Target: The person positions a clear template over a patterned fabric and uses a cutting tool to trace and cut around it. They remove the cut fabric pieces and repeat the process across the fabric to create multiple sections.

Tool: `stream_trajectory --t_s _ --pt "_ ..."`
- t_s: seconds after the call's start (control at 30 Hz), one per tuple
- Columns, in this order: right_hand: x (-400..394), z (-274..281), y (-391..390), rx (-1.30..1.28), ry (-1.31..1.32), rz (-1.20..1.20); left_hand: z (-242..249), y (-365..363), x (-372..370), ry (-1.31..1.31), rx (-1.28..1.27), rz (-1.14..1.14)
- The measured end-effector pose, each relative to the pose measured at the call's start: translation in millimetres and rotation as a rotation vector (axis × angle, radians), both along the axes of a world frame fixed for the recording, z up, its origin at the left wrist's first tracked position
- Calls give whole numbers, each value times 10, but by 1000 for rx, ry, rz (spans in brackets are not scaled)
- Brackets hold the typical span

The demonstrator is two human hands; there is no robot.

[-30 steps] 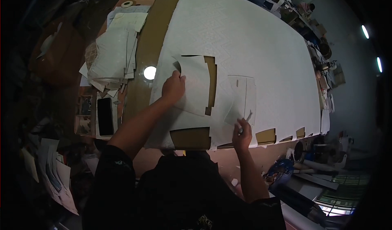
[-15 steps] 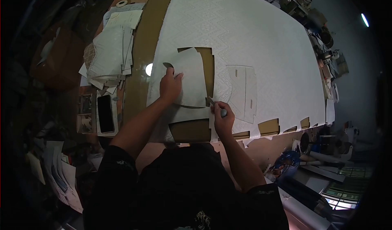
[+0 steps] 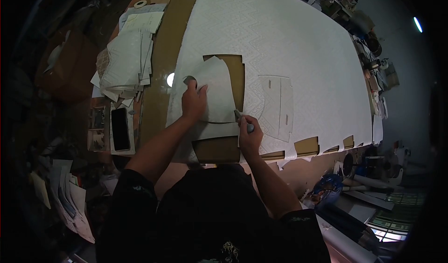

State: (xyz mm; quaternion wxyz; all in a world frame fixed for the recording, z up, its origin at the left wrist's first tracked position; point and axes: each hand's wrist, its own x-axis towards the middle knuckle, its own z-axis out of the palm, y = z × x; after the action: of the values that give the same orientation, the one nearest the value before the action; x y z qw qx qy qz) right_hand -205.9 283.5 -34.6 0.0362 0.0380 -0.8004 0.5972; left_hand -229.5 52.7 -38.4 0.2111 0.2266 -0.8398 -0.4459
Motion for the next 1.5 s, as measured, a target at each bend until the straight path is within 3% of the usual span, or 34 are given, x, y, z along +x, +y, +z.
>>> stream_trajectory --t_s 0.07,0.27,0.33,0.4,0.5,0.53,0.6,0.67,0.73,0.8,0.83,0.93,1.0,1.1,1.17,1.23,1.27,1.33,1.43,1.5 --pt "-2 3 -23 -6 2 -12 -18 1 20 110 4 41" --pt "4 -76 15 -71 38 -11 78 -138 92 47 49 94" --pt "66 -103 80 -129 38 44 135 -304 89 53 -56 50" --pt "179 -1 175 -143 40 70 471 -583 84 9 0 -61" --pt "345 35 387 -125 9 58 1022 -1294 53 59 -141 -148" --pt "402 48 453 -126 23 59 1222 -1565 41 8 -132 -128" --pt "514 67 549 -33 -16 3 1374 -2113 9 155 -150 -22" --pt "610 30 656 -21 -11 -22 1313 -2727 -5 59 -86 115" --pt "653 37 713 -1 -13 -49 945 -3332 105 -46 -39 150" --pt "712 74 779 103 -49 -56 672 -3684 350 -452 -324 174" --pt "718 115 771 111 -48 -73 599 -3696 399 -488 -293 268" --pt "765 295 763 50 -90 -5 471 -3530 396 -441 -422 397" --pt "729 369 845 99 -160 36 515 -3396 380 -303 -676 336" --pt "617 398 893 122 -182 44 514 -2963 219 -101 -683 237" --pt "529 306 993 134 -141 25 393 -2483 105 4 -639 107" --pt "436 221 1087 173 134 -6 220 -1857 16 129 -548 -90" --pt "392 257 1149 171 125 -11 123 -1488 -32 158 -495 -176" --pt "307 367 1326 472 179 -101 35 -733 -86 186 -390 -358" --pt "66 65 1807 251 141 -75 -15 301 -87 186 -264 -526" --pt "-51 65 2025 303 138 -75 -44 756 -154 164 -237 -570"
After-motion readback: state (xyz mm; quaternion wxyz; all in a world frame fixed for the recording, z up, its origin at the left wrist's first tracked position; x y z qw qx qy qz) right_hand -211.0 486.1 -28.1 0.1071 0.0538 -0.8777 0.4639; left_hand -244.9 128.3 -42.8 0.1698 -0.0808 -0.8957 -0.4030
